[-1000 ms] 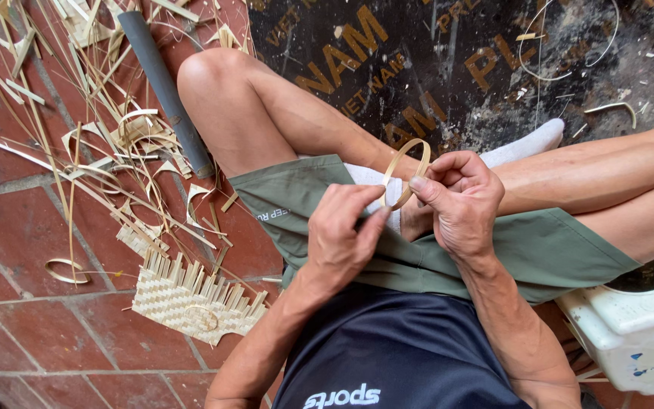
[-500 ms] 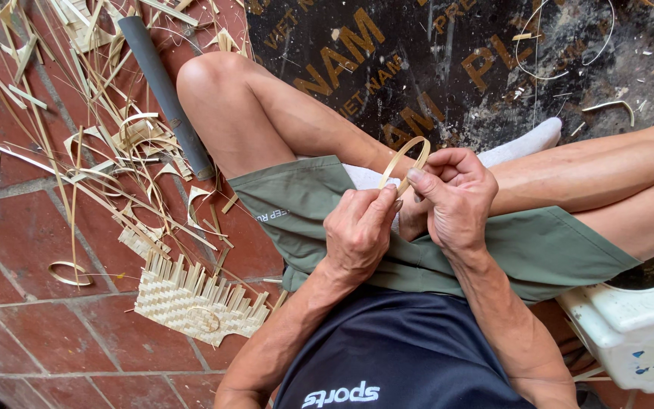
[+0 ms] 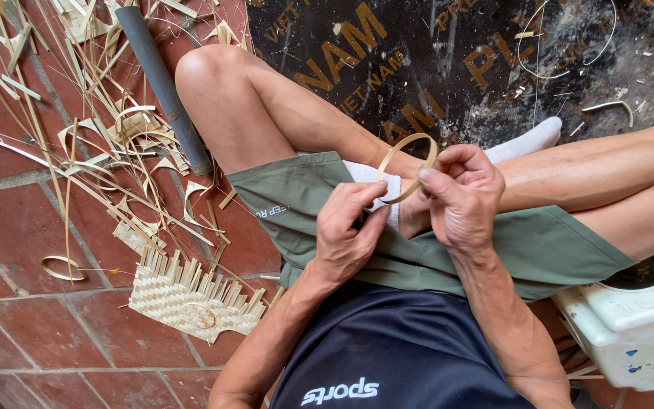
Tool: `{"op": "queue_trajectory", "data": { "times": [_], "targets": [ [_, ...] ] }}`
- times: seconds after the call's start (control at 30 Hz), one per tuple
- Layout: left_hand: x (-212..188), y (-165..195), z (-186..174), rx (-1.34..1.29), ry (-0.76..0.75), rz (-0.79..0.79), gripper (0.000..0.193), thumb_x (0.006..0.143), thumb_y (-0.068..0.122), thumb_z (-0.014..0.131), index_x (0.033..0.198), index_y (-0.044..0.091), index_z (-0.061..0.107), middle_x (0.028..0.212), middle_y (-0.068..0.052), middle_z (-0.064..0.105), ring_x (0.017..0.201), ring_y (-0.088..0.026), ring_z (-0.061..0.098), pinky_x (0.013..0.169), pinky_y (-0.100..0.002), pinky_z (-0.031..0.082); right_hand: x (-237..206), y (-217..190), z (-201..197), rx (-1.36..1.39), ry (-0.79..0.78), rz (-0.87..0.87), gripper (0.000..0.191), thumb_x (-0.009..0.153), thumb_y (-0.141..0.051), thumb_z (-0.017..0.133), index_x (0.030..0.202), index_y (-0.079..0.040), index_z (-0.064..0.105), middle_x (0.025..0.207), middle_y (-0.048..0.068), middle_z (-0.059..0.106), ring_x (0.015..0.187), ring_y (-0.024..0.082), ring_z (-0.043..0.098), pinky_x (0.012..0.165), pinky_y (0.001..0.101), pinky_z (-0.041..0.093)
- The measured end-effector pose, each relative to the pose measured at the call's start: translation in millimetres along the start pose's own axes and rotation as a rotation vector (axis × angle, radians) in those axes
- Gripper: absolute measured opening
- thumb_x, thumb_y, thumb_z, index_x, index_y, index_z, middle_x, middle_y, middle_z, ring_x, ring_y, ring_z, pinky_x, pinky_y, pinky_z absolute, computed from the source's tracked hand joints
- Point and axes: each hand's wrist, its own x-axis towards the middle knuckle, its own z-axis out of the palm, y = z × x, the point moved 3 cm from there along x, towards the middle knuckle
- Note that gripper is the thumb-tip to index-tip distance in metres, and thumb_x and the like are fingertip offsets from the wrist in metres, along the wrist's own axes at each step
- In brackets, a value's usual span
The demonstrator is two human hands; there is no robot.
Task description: The person sits on the floor and weaves thin bamboo strips into circular rings. They bend the strips around a cylindrical form, apply glue to the ends, and secure the joints with small clips. The person repeats this process to create multiple rings.
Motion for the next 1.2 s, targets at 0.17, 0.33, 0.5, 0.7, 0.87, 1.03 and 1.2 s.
{"op": "queue_trajectory", "data": {
  "times": [0.17,0.33,0.5,0.7,0.87,1.03,1.2],
  "targets": [
    [4,9,-18,-0.140,0.067,-0.048,0.026,0.094,-0.008,0.070,0.117,0.004,0.069,0.111,-0.008,0.071,0.089,-0.017,0.064,0.077,-0.029,0.053,0,-27,0,0.135,-0.036,0.055,0.025,0.090,0.012,0.073,0.110,0.003,0.060,0.088,0.015,0.070,0.071,0.018,0.069,0.063,0.0284,0.058],
    [20,27,-24,-0.087,-0.053,-0.028,0.028,0.090,-0.005,0.077,0.115,0.005,0.070,0.106,-0.007,0.072,0.092,-0.020,0.065,0.076,-0.029,0.054,-12,-46,11,-0.179,-0.077,-0.141,0.028,0.091,0.012,0.076,0.111,0.002,0.058,0.093,0.014,0.069,0.077,0.014,0.067,0.070,0.0259,0.056],
    [32,44,-12,-0.048,-0.108,0.159,0.047,0.085,-0.001,0.082,0.128,0.004,0.063,0.107,-0.006,0.071,0.097,-0.023,0.066,0.086,-0.035,0.056,-33,-53,23,-0.548,-0.198,-0.339,0.035,0.091,0.012,0.078,0.116,0.000,0.056,0.097,0.009,0.066,0.086,0.010,0.064,0.078,0.0217,0.056],
    [30,40,-3,-0.075,-0.177,0.127,0.051,0.086,-0.001,0.083,0.131,0.007,0.062,0.102,-0.003,0.072,0.092,-0.020,0.066,0.080,-0.033,0.055,-38,-56,27,-0.724,-0.300,-0.484,0.038,0.089,0.010,0.080,0.114,-0.001,0.054,0.096,0.008,0.066,0.082,0.009,0.063,0.071,0.0208,0.052],
    [27,32,-2,-0.108,-0.256,0.050,0.053,0.085,-0.001,0.082,0.134,0.005,0.061,0.100,-0.004,0.072,0.087,-0.019,0.065,0.075,-0.031,0.055,-37,-53,20,-0.737,-0.288,-0.351,0.037,0.089,0.009,0.078,0.115,-0.001,0.054,0.095,0.007,0.066,0.085,0.010,0.064,0.074,0.0238,0.055],
    [31,9,9,-0.264,-0.367,-0.272,0.047,0.087,0.000,0.077,0.133,0.002,0.064,0.092,-0.003,0.070,0.076,-0.009,0.062,0.068,-0.026,0.055,-23,-38,13,-0.640,-0.330,-0.172,0.039,0.092,0.006,0.075,0.122,-0.001,0.052,0.094,0.006,0.067,0.085,0.009,0.068,0.073,0.0233,0.058],
    [24,-16,16,-0.269,-0.399,-0.447,0.041,0.089,0.001,0.075,0.128,0.000,0.067,0.091,-0.002,0.072,0.078,-0.005,0.062,0.070,-0.023,0.055,-10,-22,7,-0.664,-0.272,-0.043,0.043,0.088,0.006,0.077,0.122,0.000,0.052,0.093,0.006,0.067,0.085,0.009,0.065,0.073,0.0220,0.053]
  ]
}}
